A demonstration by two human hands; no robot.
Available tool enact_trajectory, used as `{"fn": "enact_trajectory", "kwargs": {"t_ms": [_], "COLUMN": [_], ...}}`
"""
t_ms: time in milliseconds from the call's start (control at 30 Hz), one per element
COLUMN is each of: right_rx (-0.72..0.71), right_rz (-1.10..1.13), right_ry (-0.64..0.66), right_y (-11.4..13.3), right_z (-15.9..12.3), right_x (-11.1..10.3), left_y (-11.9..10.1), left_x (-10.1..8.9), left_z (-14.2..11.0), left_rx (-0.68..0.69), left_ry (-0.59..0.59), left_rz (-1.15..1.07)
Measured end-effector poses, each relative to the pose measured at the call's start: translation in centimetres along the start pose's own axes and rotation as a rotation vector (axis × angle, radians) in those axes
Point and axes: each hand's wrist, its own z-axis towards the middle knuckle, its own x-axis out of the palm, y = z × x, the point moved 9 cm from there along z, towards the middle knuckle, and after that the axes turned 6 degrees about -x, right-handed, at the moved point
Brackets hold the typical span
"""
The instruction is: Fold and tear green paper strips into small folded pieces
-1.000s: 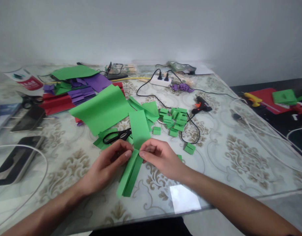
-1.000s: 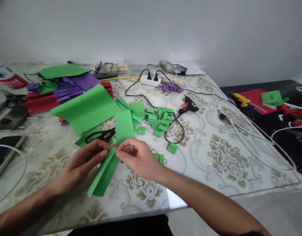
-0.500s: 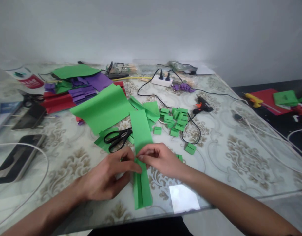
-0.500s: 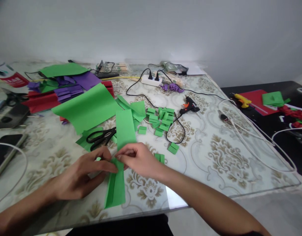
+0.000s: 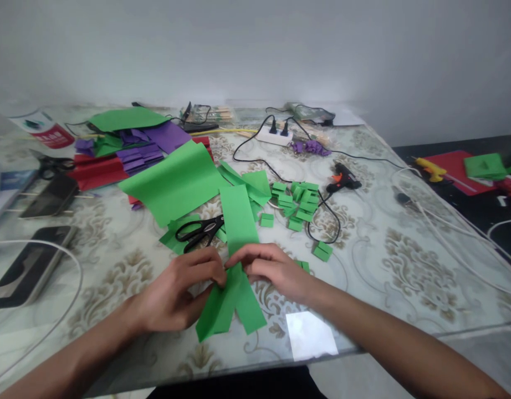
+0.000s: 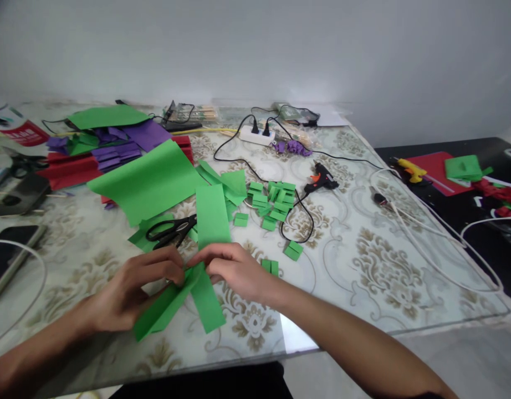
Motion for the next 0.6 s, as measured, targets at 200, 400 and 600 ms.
{"fn": "enact_trajectory", "kwargs": {"t_ms": [200,400,600], "right_rx": [-0.035,-0.076,-0.072], "right_rz": [0.029,-0.007,0.079], "right_ry": [0.019,-0.014,-0.015], "right_y": [0.4,1.4,0.9], "right_z": [0.0,-0.2,-0.3], "right_x": [0.4,0.2,0.4], "left_y": [-0.2,0.0,-0.1], "left_x": [-0.5,-0.6,-0.3], "left_z": [0.0,-0.2,-0.7], "left_rx": [0.011,0.016,0.067], "left_ry": [-0.021,-0.004,0.013], "left_rz": [-0.008,0.012,0.059]}}
